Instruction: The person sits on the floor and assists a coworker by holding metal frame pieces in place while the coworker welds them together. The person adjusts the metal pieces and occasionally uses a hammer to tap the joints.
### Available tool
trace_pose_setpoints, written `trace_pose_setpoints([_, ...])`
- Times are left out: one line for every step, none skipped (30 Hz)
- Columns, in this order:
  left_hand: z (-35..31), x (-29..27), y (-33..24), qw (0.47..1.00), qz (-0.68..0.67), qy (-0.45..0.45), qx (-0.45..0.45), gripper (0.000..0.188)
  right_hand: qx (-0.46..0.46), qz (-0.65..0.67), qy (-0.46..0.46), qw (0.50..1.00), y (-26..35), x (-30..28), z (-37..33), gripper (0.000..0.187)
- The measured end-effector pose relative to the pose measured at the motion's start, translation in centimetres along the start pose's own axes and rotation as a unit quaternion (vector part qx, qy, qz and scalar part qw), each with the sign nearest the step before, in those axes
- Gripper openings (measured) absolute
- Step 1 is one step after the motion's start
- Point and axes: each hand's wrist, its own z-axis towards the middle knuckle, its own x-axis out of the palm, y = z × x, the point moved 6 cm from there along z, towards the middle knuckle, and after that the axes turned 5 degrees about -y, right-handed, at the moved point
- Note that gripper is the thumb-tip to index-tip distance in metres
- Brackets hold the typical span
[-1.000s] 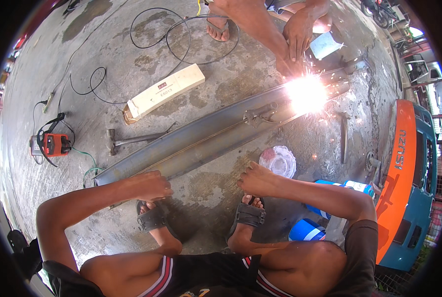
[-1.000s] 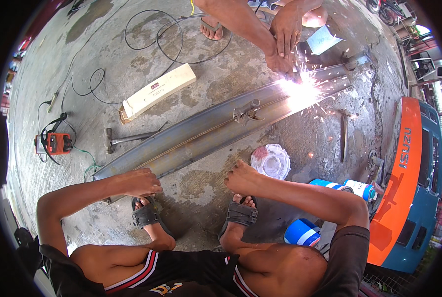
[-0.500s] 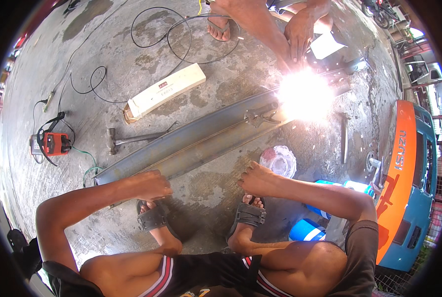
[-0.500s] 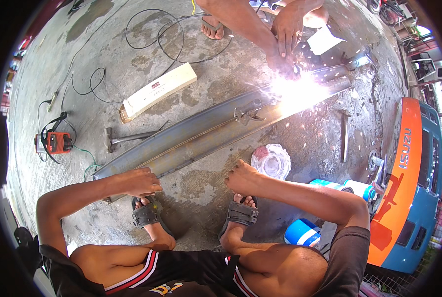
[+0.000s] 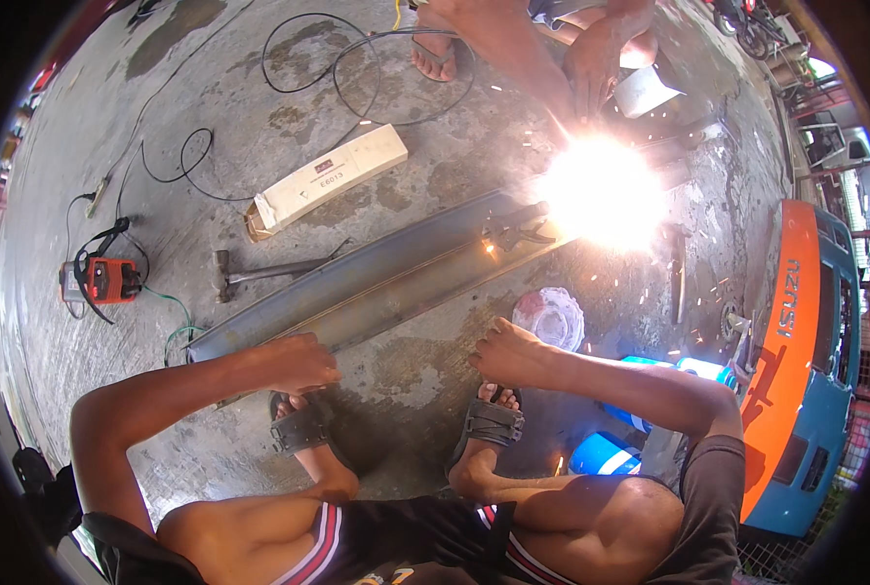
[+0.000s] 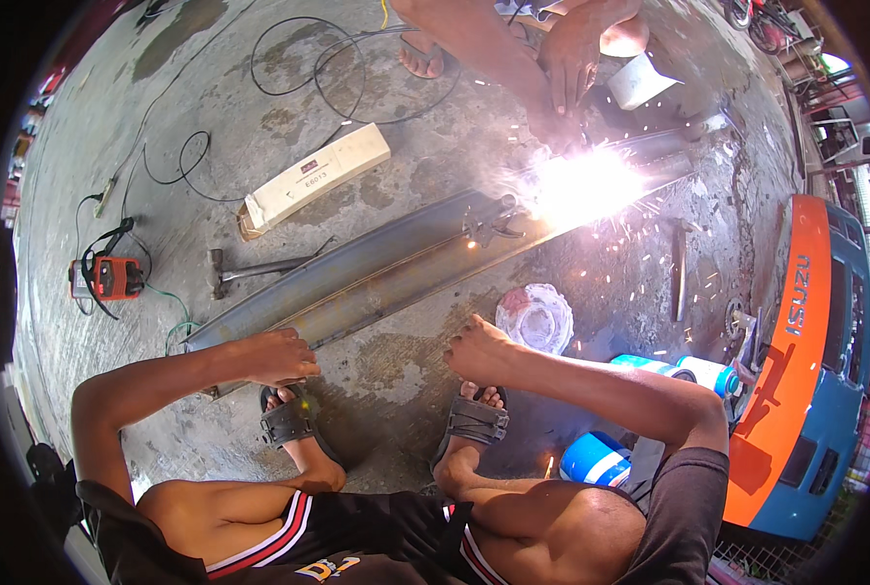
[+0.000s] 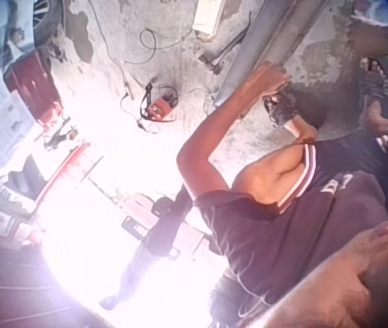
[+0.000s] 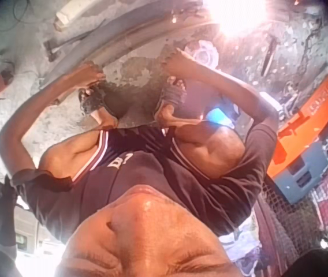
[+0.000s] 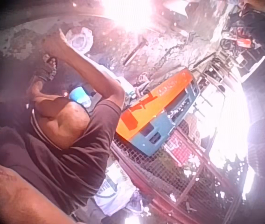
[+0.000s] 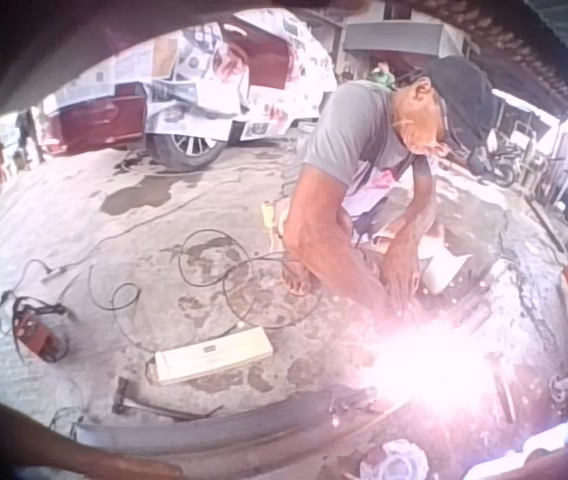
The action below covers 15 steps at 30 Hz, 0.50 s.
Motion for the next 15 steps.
trace_pose_setpoints([0.2, -0.6, -0.3, 1.000, 0.002, 0.009, -0.005, 0.018, 0.002, 0.004, 0.004, 1.000, -0.1, 0.1, 0.1, 0.017])
trace_pose_setpoints([0.7, -1.1, -0.6, 1.000, -0.011, 0.021, -0.013, 0.018, 0.004, 0.008, 0.008, 1.000, -0.1, 0.4, 0.2, 0.017])
trace_pose_setpoints([1.3, -1.5, -0.8, 0.999, -0.024, 0.032, -0.021, 0.019, 0.004, 0.002, -0.002, 1.000, -0.1, 0.5, 0.0, 0.016])
trace_pose_setpoints([1.8, -1.9, -0.8, 0.998, -0.035, 0.041, -0.029, 0.019, 0.005, -0.006, -0.013, 1.000, -0.2, 0.7, -0.7, 0.016])
trace_pose_setpoints([1.3, -1.3, -0.5, 0.999, -0.029, 0.024, -0.022, 0.019, -0.003, -0.014, -0.029, 0.999, 0.0, 0.1, -0.4, 0.016])
trace_pose_setpoints([1.1, -0.7, -0.1, 1.000, -0.022, 0.007, -0.015, 0.020, 0.009, 0.003, 0.005, 1.000, 0.0, 0.1, -0.3, 0.014])
trace_pose_setpoints([0.6, 0.3, 0.3, 1.000, -0.016, -0.010, -0.009, 0.020, 0.003, -0.004, -0.016, 1.000, 0.0, -0.6, -0.2, 0.015])
trace_pose_setpoints([0.2, 0.5, 0.6, 1.000, -0.014, -0.024, -0.004, 0.019, -0.005, -0.010, -0.037, 0.999, 0.0, -1.2, -0.2, 0.016])
trace_pose_setpoints([-0.2, 0.9, 0.7, 0.999, -0.009, -0.035, -0.005, 0.019, -0.014, -0.016, -0.058, 0.998, -0.3, -1.9, -0.2, 0.018])
trace_pose_setpoints([-0.4, 0.9, 0.5, 0.999, -0.011, -0.039, -0.007, 0.019, -0.007, -0.047, -0.090, 0.995, -0.5, -3.7, -0.2, 0.019])
trace_pose_setpoints([-0.8, 0.8, 0.2, 0.999, -0.012, -0.041, -0.014, 0.018, -0.005, -0.076, -0.126, 0.989, -0.8, -6.1, -0.2, 0.021])
trace_pose_setpoints([-1.0, 0.6, 0.0, 0.999, -0.014, -0.043, -0.018, 0.018, 0.004, -0.094, -0.177, 0.980, -1.6, -8.6, -0.8, 0.026])
trace_pose_setpoints([-0.7, 0.2, 0.0, 0.999, -0.015, -0.047, -0.017, 0.018, 0.018, -0.110, -0.225, 0.968, -2.7, -11.0, -2.0, 0.031])
trace_pose_setpoints([-0.6, -0.1, 0.1, 0.998, -0.015, -0.050, -0.017, 0.017, 0.038, -0.113, -0.280, 0.953, -3.9, -13.2, -3.4, 0.036])
trace_pose_setpoints([-0.2, -0.3, 0.3, 0.998, -0.016, -0.055, -0.017, 0.017, 0.059, -0.115, -0.331, 0.935, -5.0, -15.5, -4.9, 0.041])
